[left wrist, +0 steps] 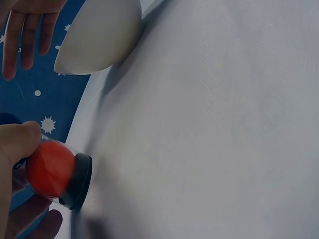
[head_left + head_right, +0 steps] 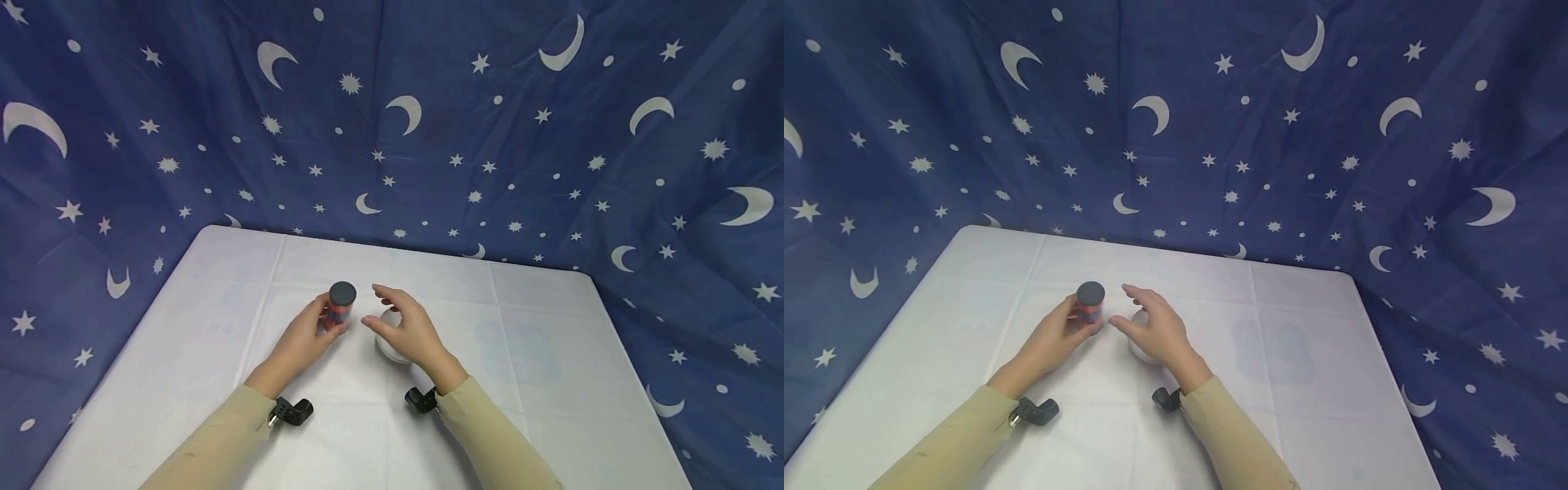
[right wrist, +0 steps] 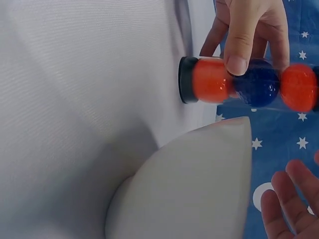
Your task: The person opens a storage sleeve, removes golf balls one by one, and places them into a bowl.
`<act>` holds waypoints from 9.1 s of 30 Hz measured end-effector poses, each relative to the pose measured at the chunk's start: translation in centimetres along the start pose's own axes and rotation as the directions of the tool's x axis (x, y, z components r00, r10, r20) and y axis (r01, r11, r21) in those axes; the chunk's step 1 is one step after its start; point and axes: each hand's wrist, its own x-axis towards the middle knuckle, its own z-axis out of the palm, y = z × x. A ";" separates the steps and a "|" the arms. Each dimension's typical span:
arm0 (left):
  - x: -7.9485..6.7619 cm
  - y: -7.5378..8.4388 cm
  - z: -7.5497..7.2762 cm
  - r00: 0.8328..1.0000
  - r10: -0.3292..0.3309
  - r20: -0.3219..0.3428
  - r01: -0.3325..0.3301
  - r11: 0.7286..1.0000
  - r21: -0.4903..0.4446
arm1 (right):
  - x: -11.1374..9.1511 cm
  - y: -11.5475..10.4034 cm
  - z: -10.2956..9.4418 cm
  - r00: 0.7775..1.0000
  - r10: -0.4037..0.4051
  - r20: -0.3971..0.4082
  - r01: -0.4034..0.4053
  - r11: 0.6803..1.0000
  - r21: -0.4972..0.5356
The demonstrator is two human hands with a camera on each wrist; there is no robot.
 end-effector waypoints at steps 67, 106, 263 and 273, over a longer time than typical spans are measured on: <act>-1.7 3.1 -1.3 0.930 0.365 0.038 -0.343 0.829 0.442 | -2.8 -0.7 -1.5 0.987 -0.162 0.013 0.162 0.976 -0.148; -1.8 2.7 -1.2 0.932 0.362 0.025 -0.333 0.825 0.456 | -3.0 -1.0 -1.0 0.988 -0.132 0.075 0.142 0.981 -0.135; -2.8 0.7 -2.9 0.951 0.300 -0.074 -0.263 0.913 0.311 | -8.7 -1.1 2.9 0.938 0.156 0.308 -0.155 0.987 -0.029; -2.7 0.7 -2.9 0.950 0.303 -0.072 -0.268 0.913 0.308 | -8.8 -0.9 3.6 0.938 0.141 0.318 -0.096 0.983 -0.154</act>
